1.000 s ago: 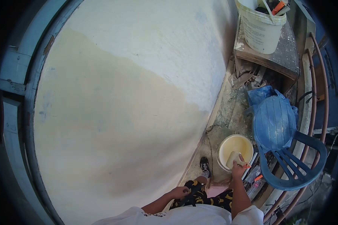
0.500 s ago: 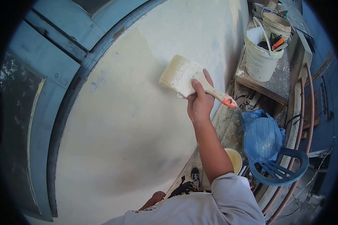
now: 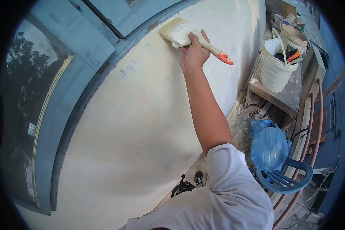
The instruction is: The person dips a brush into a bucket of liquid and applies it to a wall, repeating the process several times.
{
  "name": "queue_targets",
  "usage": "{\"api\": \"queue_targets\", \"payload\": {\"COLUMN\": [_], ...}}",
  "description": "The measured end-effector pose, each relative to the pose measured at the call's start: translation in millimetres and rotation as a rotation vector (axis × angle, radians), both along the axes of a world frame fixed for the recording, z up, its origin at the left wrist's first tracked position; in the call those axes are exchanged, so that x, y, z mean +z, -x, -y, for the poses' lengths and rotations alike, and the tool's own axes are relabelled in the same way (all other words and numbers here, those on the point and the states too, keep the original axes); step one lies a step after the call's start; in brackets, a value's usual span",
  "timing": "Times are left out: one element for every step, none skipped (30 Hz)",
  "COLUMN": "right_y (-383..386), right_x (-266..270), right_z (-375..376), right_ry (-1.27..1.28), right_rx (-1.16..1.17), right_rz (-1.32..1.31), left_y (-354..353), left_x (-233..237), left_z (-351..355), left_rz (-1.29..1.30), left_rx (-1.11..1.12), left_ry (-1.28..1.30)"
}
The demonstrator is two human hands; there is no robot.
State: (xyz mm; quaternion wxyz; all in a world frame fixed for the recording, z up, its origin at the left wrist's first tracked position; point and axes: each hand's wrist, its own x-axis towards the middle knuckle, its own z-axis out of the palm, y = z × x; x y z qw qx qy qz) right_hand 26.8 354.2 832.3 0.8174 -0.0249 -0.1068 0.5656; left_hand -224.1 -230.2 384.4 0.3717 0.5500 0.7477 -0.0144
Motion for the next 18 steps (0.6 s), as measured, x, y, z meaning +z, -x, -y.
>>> {"api": "queue_targets", "payload": {"right_y": [1.2, 0.8, -2.4, -7.3, -10.7, -11.2, -10.3, -9.1, -4.5, 1.3, 3.0, 2.2, -0.1, -4.9, -6.8, -4.9, -3.2, -2.6], "right_x": [-3.9, -3.5, -3.0, -2.3, -2.0, 0.2, 2.1, 3.8, 2.9, 0.3, 1.6, 1.6, 2.0, 7.8, 9.3, 10.0, 11.2, 12.6], "right_z": [-1.7, 1.3, 3.9, 6.5, 8.6, 8.9, 9.8, 9.1, 7.1, 4.8, 5.4, 7.5, 9.2, 15.0, 18.9, 18.6, 16.0, 13.8], "right_ry": [0.024, 0.050, 0.049, 0.039, 0.033, 0.034, 0.012, -0.009, -0.007, 0.033, 0.073, 0.066, 0.061, 0.045, 0.036, 0.035, 0.048, 0.061], "right_rx": [-0.021, -0.041, -0.041, -0.052, -0.060, -0.059, -0.055, -0.052, -0.053, -0.044, -0.034, -0.057, -0.057, -0.052, -0.043, -0.041, -0.039, -0.039], "right_rz": [0.067, 0.135, 0.134, 0.127, 0.122, 0.119, 0.098, 0.077, 0.073, 0.082, 0.094, 0.120, 0.119, 0.111, 0.102, 0.101, 0.108, 0.116], "left_y": [1.2, 1.6, 2.5, 3.5, 3.0, 3.4, 3.0, 4.2, 6.8, 9.3, 10.5, 10.6, 11.8, 12.2, 12.5, 14.0, 15.3, 16.7], "left_x": [0.6, 0.5, -0.1, -1.2, -1.7, -1.4, 0.9, 2.7, 4.9, 6.6, 9.4, 10.5, 9.6, 5.8, -1.2, -7.2, -12.1, -16.1], "left_z": [-2.6, -3.2, -4.9, -7.9, -7.6, -7.4, -8.7, -8.3, -8.1, -8.3, -8.7, -8.4, -11.6, -15.8, -12.7, -10.2, -9.9, -10.0], "left_rz": [0.017, 0.036, 0.053, 0.072, 0.090, 0.106, 0.121, 0.135, 0.149, 0.164, 0.181, 0.200, 0.219, 0.221, 0.241, 0.258, 0.257, 0.001], "left_rx": [0.024, 0.048, 0.073, 0.098, 0.125, 0.151, 0.178, 0.203, 0.227, 0.250, 0.272, 0.297, 0.321, 0.321, 0.321, 0.319, 0.320, -0.061], "left_ry": [0.001, 0.004, 0.006, 0.005, 0.009, 0.012, 0.015, 0.019, 0.023, 0.027, 0.032, 0.035, 0.031, 0.024, -0.041, -0.105, -0.106, -0.080]}}
